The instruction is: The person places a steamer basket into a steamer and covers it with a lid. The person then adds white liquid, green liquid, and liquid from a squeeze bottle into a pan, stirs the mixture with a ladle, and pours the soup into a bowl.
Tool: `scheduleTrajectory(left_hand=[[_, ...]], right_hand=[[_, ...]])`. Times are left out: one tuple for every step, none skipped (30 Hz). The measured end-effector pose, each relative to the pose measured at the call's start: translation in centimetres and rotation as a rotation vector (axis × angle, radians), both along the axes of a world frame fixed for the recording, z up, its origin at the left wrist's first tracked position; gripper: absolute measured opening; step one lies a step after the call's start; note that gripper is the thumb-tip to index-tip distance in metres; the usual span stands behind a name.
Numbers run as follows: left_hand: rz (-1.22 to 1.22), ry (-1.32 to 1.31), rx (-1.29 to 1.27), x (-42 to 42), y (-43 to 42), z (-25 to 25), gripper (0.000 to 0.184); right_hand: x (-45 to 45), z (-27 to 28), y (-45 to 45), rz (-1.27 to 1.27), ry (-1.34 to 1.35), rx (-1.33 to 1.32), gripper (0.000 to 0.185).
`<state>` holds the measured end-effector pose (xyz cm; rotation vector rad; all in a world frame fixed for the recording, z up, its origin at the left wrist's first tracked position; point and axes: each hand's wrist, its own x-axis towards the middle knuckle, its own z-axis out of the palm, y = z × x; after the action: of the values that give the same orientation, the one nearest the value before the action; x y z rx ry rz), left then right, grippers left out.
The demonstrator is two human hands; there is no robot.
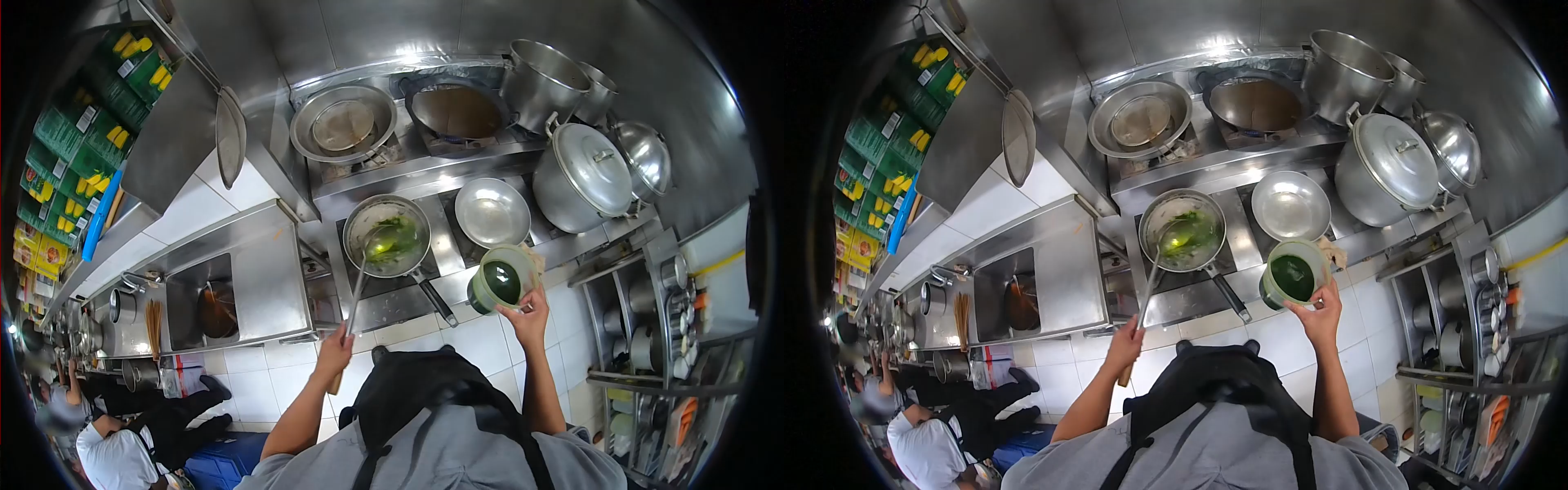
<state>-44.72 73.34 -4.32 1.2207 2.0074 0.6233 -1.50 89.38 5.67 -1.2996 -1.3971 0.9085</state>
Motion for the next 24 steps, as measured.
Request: scheduleTrajectory(left_hand=[[-0.061,0.145,0.106,-1.3,0.0,-1.5,0.053],[-0.080,0.252,0.305,-1.7,0.6,-1.8,0.052],[-0.080,0.251,0.307,-1.9,0.9,-2.1,0.052],[-0.072,0.264,0.228,-1.8,2.3,-0.8,0.051],[-0.063,0.275,0.149,-1.7,3.7,0.3,0.051],[-0.067,0.335,0.011,-1.5,4.9,0.2,0.053],[-0.063,0.333,0.012,-1.3,5.9,-0.4,0.053],[-0.088,0.370,0.054,-0.9,6.9,-0.9,0.055],[-0.113,0.407,0.094,-0.6,7.7,-1.4,0.057],[-0.122,0.420,0.084,0.2,8.5,-0.9,0.058],[-0.119,0.418,0.082,1.0,9.2,0.2,0.058],[-0.155,0.439,0.044,1.8,9.8,1.3,0.058],[-0.192,0.459,0.007,2.3,9.9,2.3,0.057],[-0.233,0.489,-0.008,2.5,9.7,3.0,0.058],[-0.233,0.490,-0.009,2.6,9.3,3.3,0.058],[-0.275,0.520,-0.006,2.5,8.3,3.3,0.060],[-0.318,0.551,-0.004,2.3,7.4,3.3,0.062],[-0.321,0.555,-0.006,1.9,6.4,3.0,0.062],[-0.342,0.581,-0.043,1.2,5.2,2.7,0.062],[-0.364,0.607,-0.081,0.4,4.2,2.4,0.064],[-0.370,0.612,-0.084,-0.7,3.1,2.1,0.064],[-0.375,0.623,-0.031,-2.1,2.0,1.7,0.064],[-0.379,0.632,0.021,-3.2,1.5,2.1,0.065],[-0.386,0.635,0.020,-4.4,1.3,2.5,0.065]], right_hand=[[0.3,0.1,-0.2,-0.003,-0.001,0.002,0.053],[0.6,0.1,-0.3,0.007,-0.017,-0.009,0.051],[0.8,0.2,-0.4,0.019,-0.034,-0.021,0.049],[0.9,0.5,-0.5,0.020,-0.035,-0.019,0.049],[1.0,0.8,-0.6,0.016,-0.050,-0.045,0.049],[1.0,0.9,-0.7,0.014,-0.066,-0.070,0.049],[1.1,0.9,-0.6,0.018,-0.067,-0.069,0.049],[1.1,0.9,-0.6,0.021,-0.079,-0.066,0.049],[1.1,0.9,-0.6,0.024,-0.091,-0.064,0.049],[1.1,0.8,-0.6,0.027,-0.093,-0.065,0.049],[1.0,0.6,-0.5,0.010,-0.104,-0.042,0.049],[0.9,0.5,-0.5,-0.007,-0.114,-0.021,0.048],[0.8,0.6,-0.5,-0.006,-0.116,-0.022,0.048],[0.7,0.6,-0.4,0.020,-0.072,-0.024,0.049],[0.6,0.6,-0.4,0.045,-0.027,-0.028,0.050],[0.5,0.7,-0.3,0.045,-0.025,-0.029,0.050],[0.5,0.8,-0.4,0.044,-0.020,-0.046,0.050],[0.4,0.8,-0.4,0.042,-0.014,-0.063,0.050],[0.4,0.7,-0.4,0.038,-0.010,-0.065,0.050],[0.4,0.6,-0.4,0.048,0.012,-0.062,0.050],[0.3,0.5,-0.4,0.057,0.035,-0.060,0.051],[0.3,0.4,-0.5,0.052,0.040,-0.063,0.051],[0.3,0.3,-0.5,0.030,0.014,-0.052,0.049],[0.3,0.2,-0.5,0.008,-0.013,-0.040,0.048]])
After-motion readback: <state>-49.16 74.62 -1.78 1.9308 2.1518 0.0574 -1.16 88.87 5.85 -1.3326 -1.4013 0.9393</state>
